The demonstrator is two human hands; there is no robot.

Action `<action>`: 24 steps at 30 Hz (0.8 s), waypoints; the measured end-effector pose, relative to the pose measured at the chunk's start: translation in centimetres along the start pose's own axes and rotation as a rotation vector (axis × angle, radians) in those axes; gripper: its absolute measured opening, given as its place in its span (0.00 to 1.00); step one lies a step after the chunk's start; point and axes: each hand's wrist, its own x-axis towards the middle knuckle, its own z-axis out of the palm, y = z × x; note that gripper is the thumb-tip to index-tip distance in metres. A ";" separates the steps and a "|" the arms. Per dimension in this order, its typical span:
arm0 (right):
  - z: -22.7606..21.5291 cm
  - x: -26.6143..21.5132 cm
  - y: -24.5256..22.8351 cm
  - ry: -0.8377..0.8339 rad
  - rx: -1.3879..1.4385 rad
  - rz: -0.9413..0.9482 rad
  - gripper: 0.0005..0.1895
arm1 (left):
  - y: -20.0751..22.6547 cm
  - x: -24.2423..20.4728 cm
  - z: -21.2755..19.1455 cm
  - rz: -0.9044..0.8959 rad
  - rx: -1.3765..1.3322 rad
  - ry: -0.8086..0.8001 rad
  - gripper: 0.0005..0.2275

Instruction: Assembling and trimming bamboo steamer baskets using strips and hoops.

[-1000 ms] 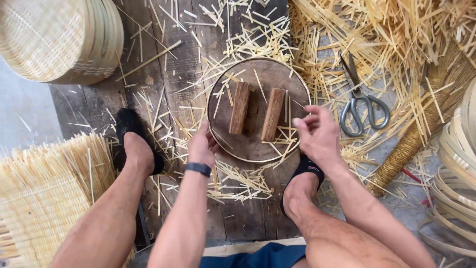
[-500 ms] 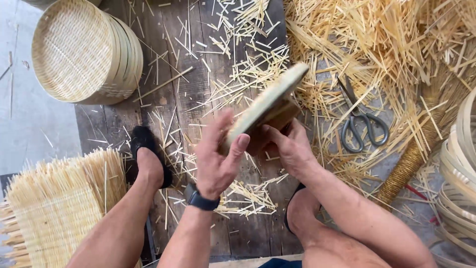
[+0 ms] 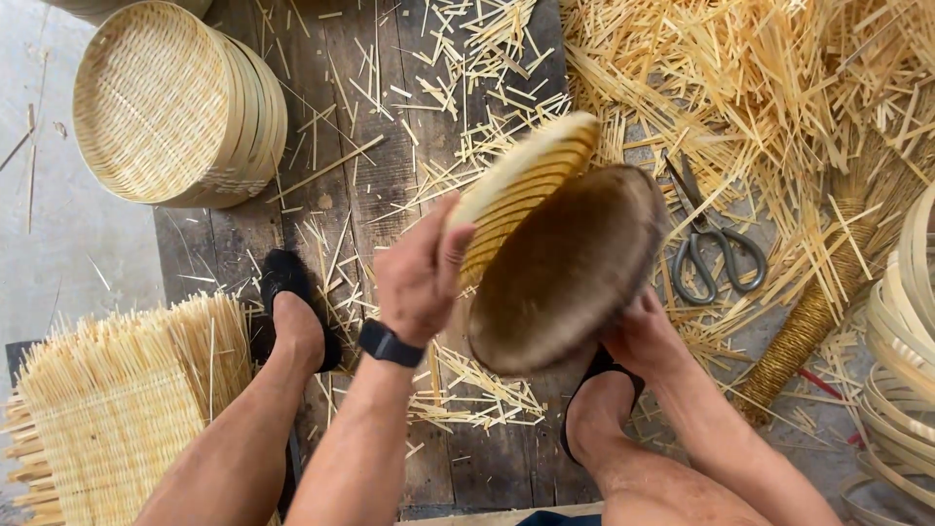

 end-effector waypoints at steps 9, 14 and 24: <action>-11.0 -1.6 5.1 -0.013 -0.056 0.090 0.27 | -12.4 1.3 -7.4 -0.416 -0.297 0.290 0.31; -7.2 0.1 6.9 0.117 -0.140 0.101 0.22 | -14.0 3.1 -9.3 -0.641 -0.328 0.253 0.30; -1.4 -3.1 -0.3 0.488 -1.015 0.250 0.21 | -17.8 0.1 3.0 -0.961 -0.841 0.056 0.36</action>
